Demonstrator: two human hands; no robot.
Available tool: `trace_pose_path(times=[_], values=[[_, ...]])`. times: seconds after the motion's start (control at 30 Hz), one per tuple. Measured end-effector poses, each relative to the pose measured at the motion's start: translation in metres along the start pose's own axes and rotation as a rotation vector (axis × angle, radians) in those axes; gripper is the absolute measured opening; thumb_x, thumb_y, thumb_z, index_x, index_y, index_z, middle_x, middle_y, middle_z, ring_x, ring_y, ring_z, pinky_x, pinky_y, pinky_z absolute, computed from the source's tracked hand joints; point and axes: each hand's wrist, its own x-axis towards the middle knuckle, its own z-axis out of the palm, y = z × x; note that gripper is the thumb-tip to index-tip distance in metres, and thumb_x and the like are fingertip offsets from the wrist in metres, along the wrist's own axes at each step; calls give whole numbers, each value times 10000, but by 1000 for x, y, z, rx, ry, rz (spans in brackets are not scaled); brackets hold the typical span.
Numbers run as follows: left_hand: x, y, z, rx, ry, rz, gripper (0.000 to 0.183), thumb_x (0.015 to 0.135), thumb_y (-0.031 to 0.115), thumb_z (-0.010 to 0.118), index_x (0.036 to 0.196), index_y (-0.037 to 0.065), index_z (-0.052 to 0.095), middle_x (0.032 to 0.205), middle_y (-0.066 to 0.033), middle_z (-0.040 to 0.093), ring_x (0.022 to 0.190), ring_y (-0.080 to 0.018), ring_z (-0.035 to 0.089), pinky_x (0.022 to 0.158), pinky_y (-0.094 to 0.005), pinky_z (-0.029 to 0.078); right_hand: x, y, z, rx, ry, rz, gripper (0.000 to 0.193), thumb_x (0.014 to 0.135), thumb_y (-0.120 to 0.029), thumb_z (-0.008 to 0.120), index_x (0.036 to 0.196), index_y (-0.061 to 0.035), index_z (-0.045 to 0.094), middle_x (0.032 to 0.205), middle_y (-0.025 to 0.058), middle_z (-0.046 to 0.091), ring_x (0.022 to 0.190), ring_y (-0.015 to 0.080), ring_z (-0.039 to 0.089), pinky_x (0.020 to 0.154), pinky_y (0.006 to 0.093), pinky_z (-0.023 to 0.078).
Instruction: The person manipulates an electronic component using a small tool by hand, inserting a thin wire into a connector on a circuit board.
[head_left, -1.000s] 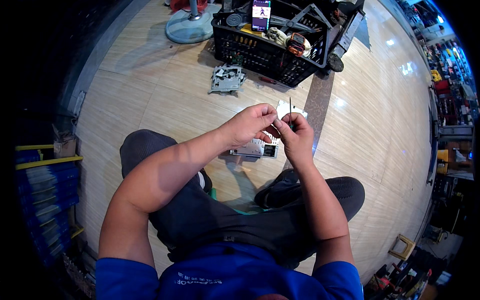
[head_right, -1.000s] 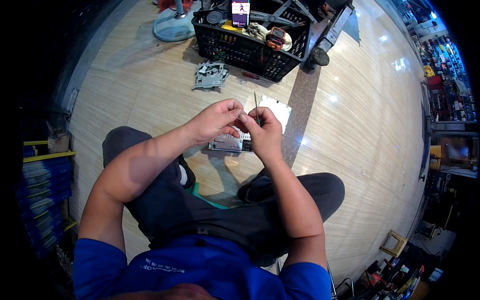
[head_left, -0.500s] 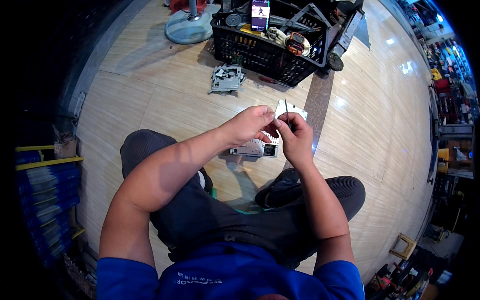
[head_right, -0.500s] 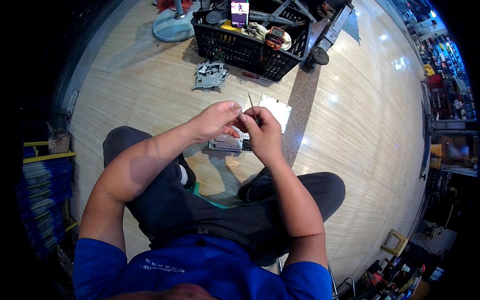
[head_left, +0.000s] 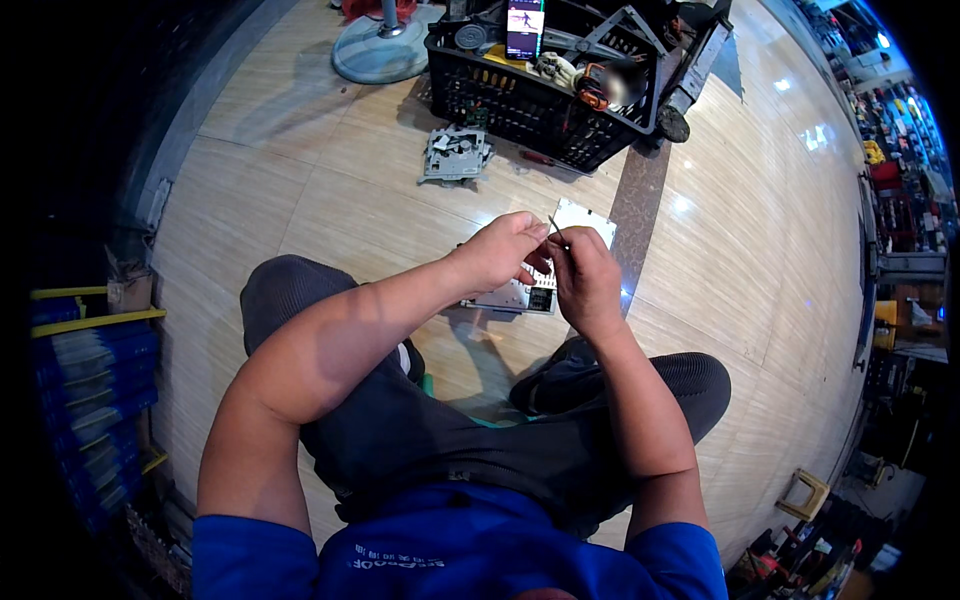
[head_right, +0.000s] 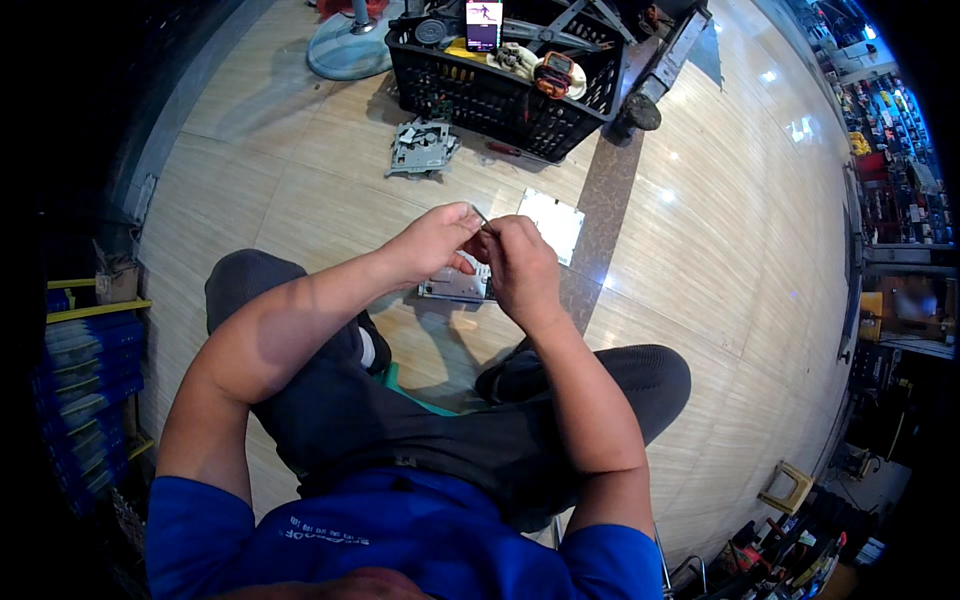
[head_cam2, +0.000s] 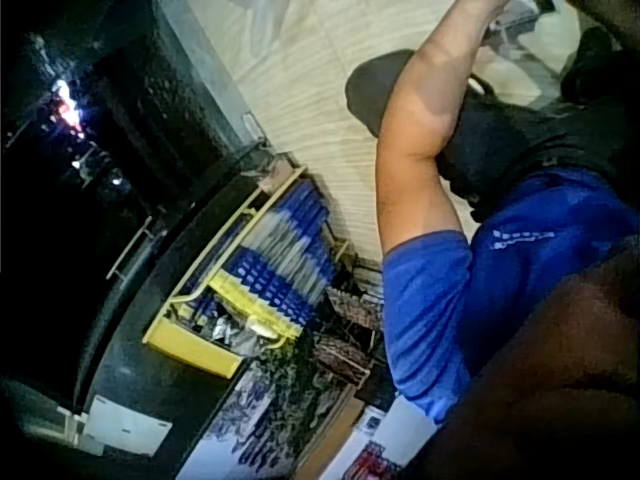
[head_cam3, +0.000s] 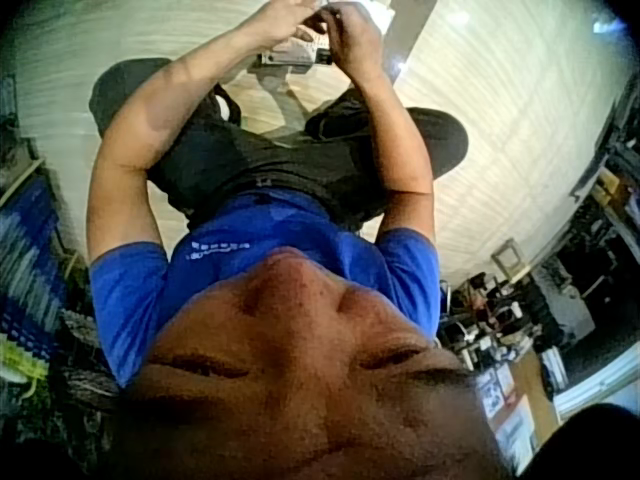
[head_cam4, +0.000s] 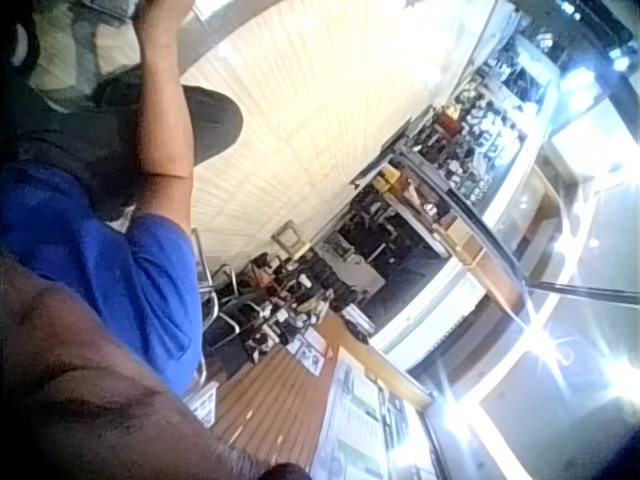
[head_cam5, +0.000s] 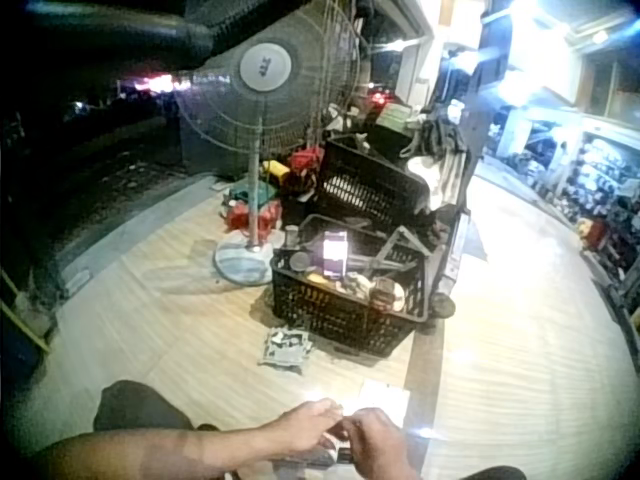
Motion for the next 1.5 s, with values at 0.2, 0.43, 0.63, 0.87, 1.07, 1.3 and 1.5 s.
trace_pose_path(times=[0.2,0.43,0.63,0.87,1.07,1.3,1.5], values=[[-1,0,-2,-16,-36,-17,252,1070,261,405,1088,58,552,1009,-61,634,894,-156,633,712,-298,531,-2,2,1,-58,-45,-16,111,892,-2,647,984,-24,590,911,146,620,788,334,644,661,397,506],[-1,0,-3,5,-38,-4,268,1068,281,419,1089,53,558,1010,-59,630,878,-152,628,704,-293,530,-4,4,4,-22,-31,4,91,915,-15,631,992,-16,583,895,159,621,781,342,641,665,393,504],[-1,6,-3,194,65,34,305,1050,313,457,1106,34,565,1025,-60,635,891,-150,628,698,-299,539,-4,2,7,87,-23,151,81,942,-63,631,991,-7,600,859,169,653,738,308,649,660,370,509],[11,43,-33,153,396,159,310,1036,343,484,1152,67,563,1077,-59,625,958,-150,597,743,-310,529,-13,16,17,179,-171,360,109,960,-100,618,968,9,607,761,149,633,686,242,621,649,342,496],[6,51,-43,147,466,308,344,1042,350,476,1185,49,562,1097,-64,619,961,-144,579,781,-319,518,-35,43,55,138,-424,387,130,943,-107,613,937,23,610,775,204,642,706,342,633,663,395,495],[18,41,-41,174,584,408,389,985,358,550,1070,-9,646,1018,-182,701,970,-303,672,868,-403,512,-57,72,86,0,-661,325,150,937,-125,628,947,23,605,791,216,642,723,331,625,701,409,499],[14,45,-40,253,535,335,355,1022,345,518,1161,25,586,1063,-90,666,920,-162,620,767,-318,520,-62,67,111,-42,-742,253,147,923,-151,583,918,-6,600,856,265,651,847,458,630,742,505,502]])
